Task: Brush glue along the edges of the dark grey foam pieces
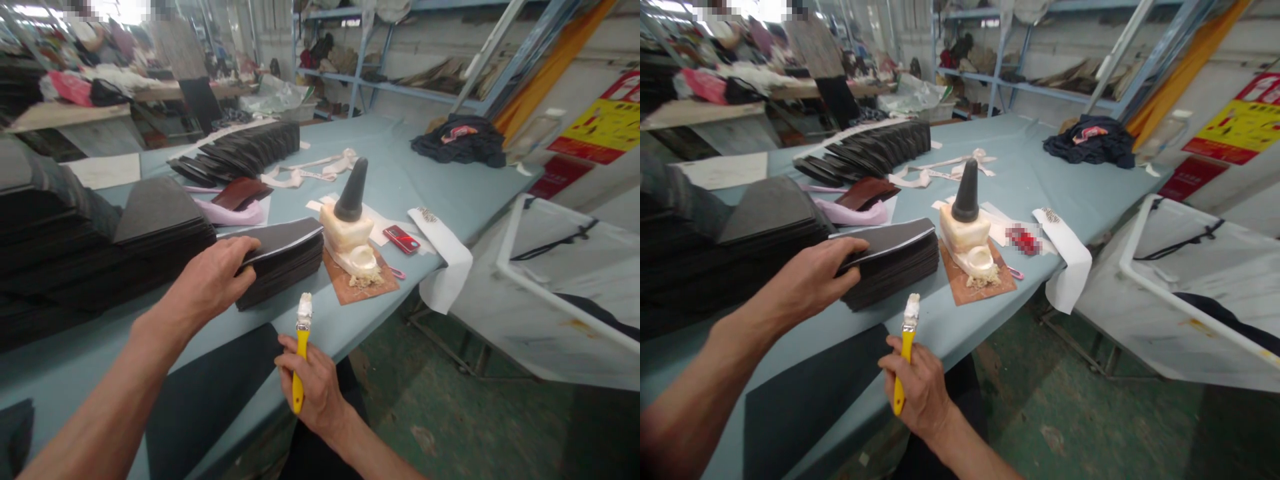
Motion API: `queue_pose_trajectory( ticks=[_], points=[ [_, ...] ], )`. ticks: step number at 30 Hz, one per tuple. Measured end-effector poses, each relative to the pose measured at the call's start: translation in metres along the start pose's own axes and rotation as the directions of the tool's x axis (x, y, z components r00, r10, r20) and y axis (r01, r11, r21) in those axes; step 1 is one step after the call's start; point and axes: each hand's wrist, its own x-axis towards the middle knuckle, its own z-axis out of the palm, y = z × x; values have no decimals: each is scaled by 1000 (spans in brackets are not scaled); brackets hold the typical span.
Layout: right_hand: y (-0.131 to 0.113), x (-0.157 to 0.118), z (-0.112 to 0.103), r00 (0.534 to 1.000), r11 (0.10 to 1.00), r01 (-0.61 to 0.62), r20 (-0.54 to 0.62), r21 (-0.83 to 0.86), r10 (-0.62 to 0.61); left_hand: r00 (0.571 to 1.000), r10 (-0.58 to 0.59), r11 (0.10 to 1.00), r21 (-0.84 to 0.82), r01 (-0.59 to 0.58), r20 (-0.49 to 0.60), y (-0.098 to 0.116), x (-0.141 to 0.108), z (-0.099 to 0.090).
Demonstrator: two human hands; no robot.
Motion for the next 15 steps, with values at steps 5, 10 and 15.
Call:
queue_pose_trajectory(
  ticks=[5, 10, 15],
  points=[
    [1, -1, -8, 999, 999, 35, 13, 15, -35, 983, -86, 996, 0, 87, -160, 7, -9, -5],
    [10, -3, -18, 1000, 1000, 16, -14, 18, -16, 950, -133, 991, -43, 127, -283, 10, -18, -24],
    [18, 12, -34, 996, 998, 30, -77, -52, -34, 948, -139, 990, -67, 125, -286, 8, -26, -20]
  ],
)
